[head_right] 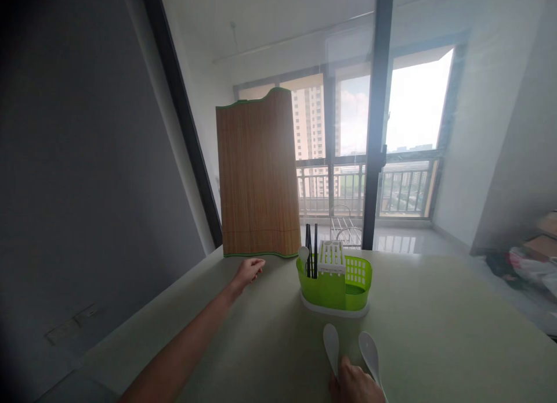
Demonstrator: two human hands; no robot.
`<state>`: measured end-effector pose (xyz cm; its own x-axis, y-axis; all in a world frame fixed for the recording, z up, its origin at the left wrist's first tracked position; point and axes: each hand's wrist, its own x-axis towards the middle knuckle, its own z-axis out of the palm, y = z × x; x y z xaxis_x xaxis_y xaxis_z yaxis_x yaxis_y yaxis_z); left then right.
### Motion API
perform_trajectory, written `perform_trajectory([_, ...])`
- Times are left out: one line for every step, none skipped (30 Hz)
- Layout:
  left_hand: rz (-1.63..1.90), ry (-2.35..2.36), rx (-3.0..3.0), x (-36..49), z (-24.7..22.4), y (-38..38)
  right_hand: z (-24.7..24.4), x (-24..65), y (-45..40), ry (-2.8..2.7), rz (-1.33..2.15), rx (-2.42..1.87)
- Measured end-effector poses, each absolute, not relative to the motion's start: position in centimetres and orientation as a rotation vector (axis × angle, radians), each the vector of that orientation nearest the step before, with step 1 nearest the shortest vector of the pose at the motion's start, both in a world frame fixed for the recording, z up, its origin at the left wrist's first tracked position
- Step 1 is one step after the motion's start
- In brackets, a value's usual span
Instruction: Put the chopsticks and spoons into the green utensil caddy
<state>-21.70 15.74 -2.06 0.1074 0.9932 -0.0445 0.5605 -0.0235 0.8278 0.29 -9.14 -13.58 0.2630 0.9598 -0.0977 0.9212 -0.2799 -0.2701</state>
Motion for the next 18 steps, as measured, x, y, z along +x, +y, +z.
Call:
perform_trajectory([0.734,1.464,1.703,-21.1,-2.7,14.3,-13.0,-0.1,-9.1,-1.78,0.332,-2.358])
perform_trajectory([0.689,1.377,1.737,-20.4,-3.3,12.7,-12.4,-0.5,-9.1,-1.781,0.292,-2.346])
perform_trajectory([0.634,1.276,1.777,-19.7,-3.9,11.1,-11.9,-1.0,-9.1,-1.78,0.243,-2.332])
perform_trajectory([0.58,1.168,1.822,-18.9,-4.4,9.5,-11.4,-1.4,-9.2,-1.778,0.188,-2.317])
perform_trajectory([0.534,1.063,1.868,-18.2,-4.8,8.0,-10.9,-1.8,-9.2,-1.776,0.132,-2.299])
perform_trajectory([0.497,0.969,1.912,-17.5,-5.1,6.6,-10.5,-2.1,-9.3,-1.772,0.077,-2.278])
perform_trajectory([0.469,0.893,1.952,-16.8,-5.2,5.5,-10.1,-2.5,-9.3,-1.767,0.025,-2.256])
perform_trajectory([0.455,0.841,1.983,-16.2,-5.3,4.5,-9.8,-2.8,-9.4,-1.764,-0.027,-2.231])
perform_trajectory([0.453,0.818,2.004,-15.7,-5.2,3.7,-9.6,-3.0,-9.4,-1.761,-0.078,-2.203])
perform_trajectory([0.461,0.81,2.022,-15.3,-5.0,3.1,-9.5,-3.1,-9.4,-1.755,-0.124,-2.176])
perform_trajectory([0.475,0.808,2.041,-15.0,-4.7,2.7,-9.4,-3.2,-9.4,-1.742,-0.164,-2.15])
perform_trajectory([0.498,0.807,2.064,-14.7,-4.2,2.4,-9.4,-3.2,-9.4,-1.723,-0.198,-2.121])
perform_trajectory([0.529,0.809,2.092,-14.6,-3.5,2.3,-9.4,-3.1,-9.4,-1.701,-0.221,-2.089])
perform_trajectory([0.566,0.812,2.129,-14.6,-2.6,2.4,-9.4,-2.9,-9.5,-1.673,-0.235,-2.055])
perform_trajectory([0.613,0.817,2.174,-14.7,-1.5,2.6,-9.4,-2.6,-9.6,-1.639,-0.24,-2.025])
perform_trajectory([0.676,0.825,2.224,-14.9,-0.1,3.0,-9.5,-2.2,-9.9,-1.603,-0.239,-1.999])
perform_trajectory([0.755,0.839,2.276,-15.1,1.6,3.6,-9.5,-1.6,-10.2,-1.566,-0.233,-1.982])
perform_trajectory([0.849,0.866,2.326,-15.4,3.4,4.5,-9.5,-0.9,-10.6,-1.529,-0.221,-1.979])
